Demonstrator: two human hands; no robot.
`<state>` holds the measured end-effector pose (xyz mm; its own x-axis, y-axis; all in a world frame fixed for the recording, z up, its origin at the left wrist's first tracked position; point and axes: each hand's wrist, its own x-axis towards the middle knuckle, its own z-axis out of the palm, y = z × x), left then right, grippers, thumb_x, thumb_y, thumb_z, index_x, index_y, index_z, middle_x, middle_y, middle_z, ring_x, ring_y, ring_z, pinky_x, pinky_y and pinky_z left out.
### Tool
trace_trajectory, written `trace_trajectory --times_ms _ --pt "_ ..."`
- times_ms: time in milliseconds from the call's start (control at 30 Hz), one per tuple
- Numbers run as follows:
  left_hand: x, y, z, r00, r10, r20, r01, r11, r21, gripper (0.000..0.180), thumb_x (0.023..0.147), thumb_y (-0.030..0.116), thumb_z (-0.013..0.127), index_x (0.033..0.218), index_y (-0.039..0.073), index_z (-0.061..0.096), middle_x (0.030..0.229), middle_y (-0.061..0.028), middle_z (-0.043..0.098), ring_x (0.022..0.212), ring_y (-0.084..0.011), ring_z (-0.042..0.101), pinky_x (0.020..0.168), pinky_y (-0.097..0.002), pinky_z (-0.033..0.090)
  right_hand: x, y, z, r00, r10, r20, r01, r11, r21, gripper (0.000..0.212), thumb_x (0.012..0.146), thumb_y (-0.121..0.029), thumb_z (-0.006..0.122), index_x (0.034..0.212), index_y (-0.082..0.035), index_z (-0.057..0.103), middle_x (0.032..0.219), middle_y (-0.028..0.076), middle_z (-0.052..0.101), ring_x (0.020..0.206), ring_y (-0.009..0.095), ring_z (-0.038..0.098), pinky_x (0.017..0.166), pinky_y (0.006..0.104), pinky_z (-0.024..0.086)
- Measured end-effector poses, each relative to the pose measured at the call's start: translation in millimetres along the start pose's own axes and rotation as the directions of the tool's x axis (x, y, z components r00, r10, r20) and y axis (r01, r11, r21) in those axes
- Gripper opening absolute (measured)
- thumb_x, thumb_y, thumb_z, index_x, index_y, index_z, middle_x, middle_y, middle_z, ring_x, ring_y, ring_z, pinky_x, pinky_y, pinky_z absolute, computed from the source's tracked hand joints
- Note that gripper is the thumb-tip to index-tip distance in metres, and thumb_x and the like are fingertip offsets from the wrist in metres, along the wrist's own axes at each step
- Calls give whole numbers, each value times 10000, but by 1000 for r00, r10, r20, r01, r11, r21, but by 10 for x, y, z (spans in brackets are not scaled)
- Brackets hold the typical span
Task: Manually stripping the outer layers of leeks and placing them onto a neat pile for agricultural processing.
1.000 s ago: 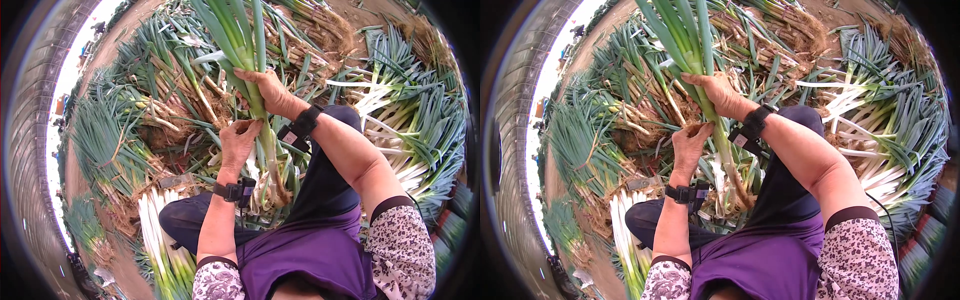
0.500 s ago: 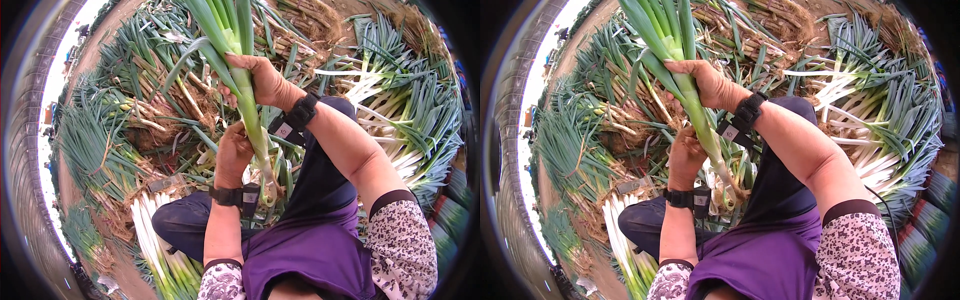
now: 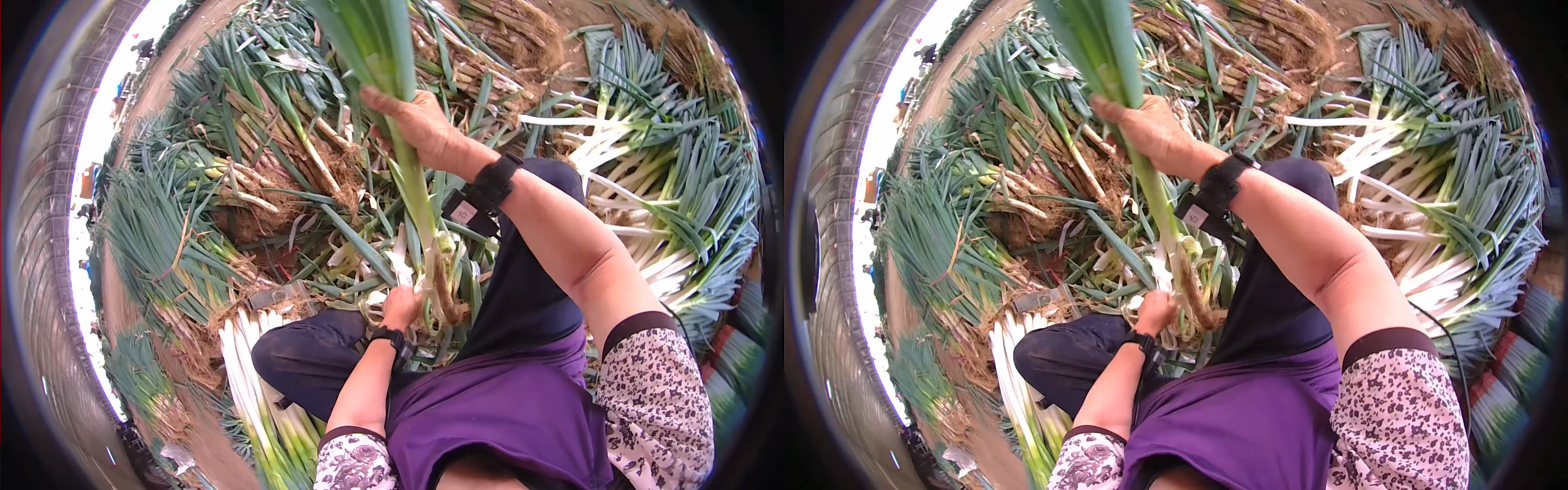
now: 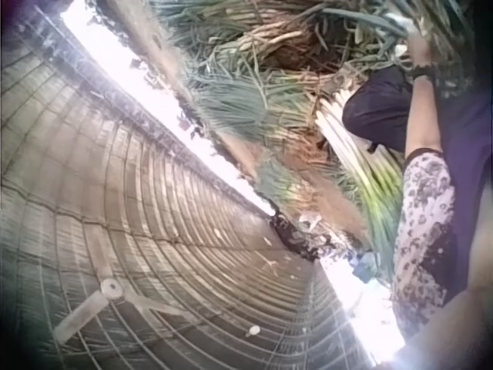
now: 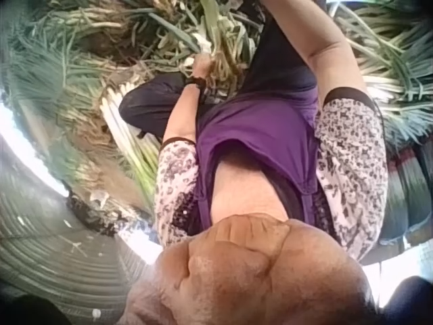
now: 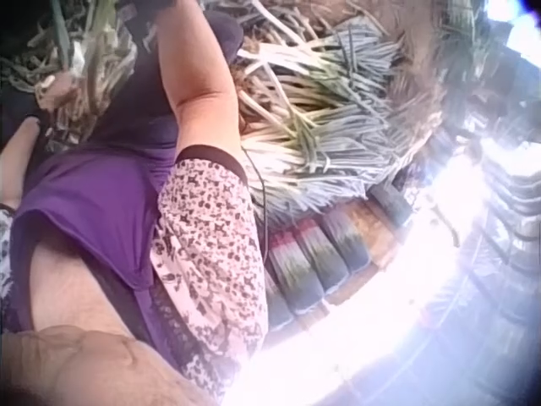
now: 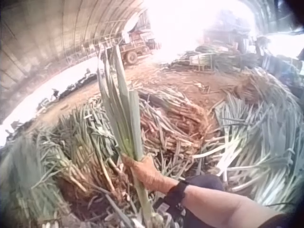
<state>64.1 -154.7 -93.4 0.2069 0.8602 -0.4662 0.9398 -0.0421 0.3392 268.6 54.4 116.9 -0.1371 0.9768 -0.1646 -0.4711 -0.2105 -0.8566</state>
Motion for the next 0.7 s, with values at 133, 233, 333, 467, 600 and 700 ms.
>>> trace_trajectory --times_ms 133,233,333,467,600,700 --pt "50 160 -439 839 -100 -535 -131 917 -377 102 838 109 638 896 27 660 736 -147 635 673 -285 625 631 -363 495 96 -49 -212 997 -69 43 72 995 -74 247 818 -118 675 994 -7 541 753 74 584 620 150 568 557 293 489" --pt "167 745 -1108 620 60 -782 -473 824 -312 309 774 75 748 1043 17 607 791 -61 576 641 -173 519 605 -301 467 70 9 -315 988 -139 73 152 959 -239 322 767 -34 677 1053 11 535 812 86 592 749 191 585 696 327 496" --pt "224 1050 -1393 549 167 -819 -520 836 -178 296 764 79 756 1001 -5 599 809 -77 564 676 -186 533 618 -304 466 93 170 -281 986 -143 89 163 945 -285 404 753 -39 723 1106 28 539 908 99 616 831 194 589 731 334 498" --pt "297 1052 -1360 564 160 -810 -475 866 -159 217 755 46 740 900 -24 595 801 -123 578 698 -240 588 635 -327 481 46 254 -235 989 -146 -12 131 922 -364 513 678 -97 827 1089 32 549 938 126 639 838 198 612 744 338 512" --pt "327 1052 -1350 554 139 -821 -456 876 -160 176 738 18 719 859 -27 600 784 -126 583 680 -245 602 633 -327 485 123 331 -263 974 -202 -105 133 878 -460 586 623 -185 875 1059 43 556 928 140 646 836 209 627 750 336 516" --pt "355 1025 -1392 554 133 -822 -443 883 -155 162 717 -9 696 847 -27 601 769 -127 587 677 -247 612 632 -328 487 148 327 -251 975 -200 -100 129 867 -481 620 600 -229 890 1046 44 558 921 143 647 836 214 631 754 332 517"
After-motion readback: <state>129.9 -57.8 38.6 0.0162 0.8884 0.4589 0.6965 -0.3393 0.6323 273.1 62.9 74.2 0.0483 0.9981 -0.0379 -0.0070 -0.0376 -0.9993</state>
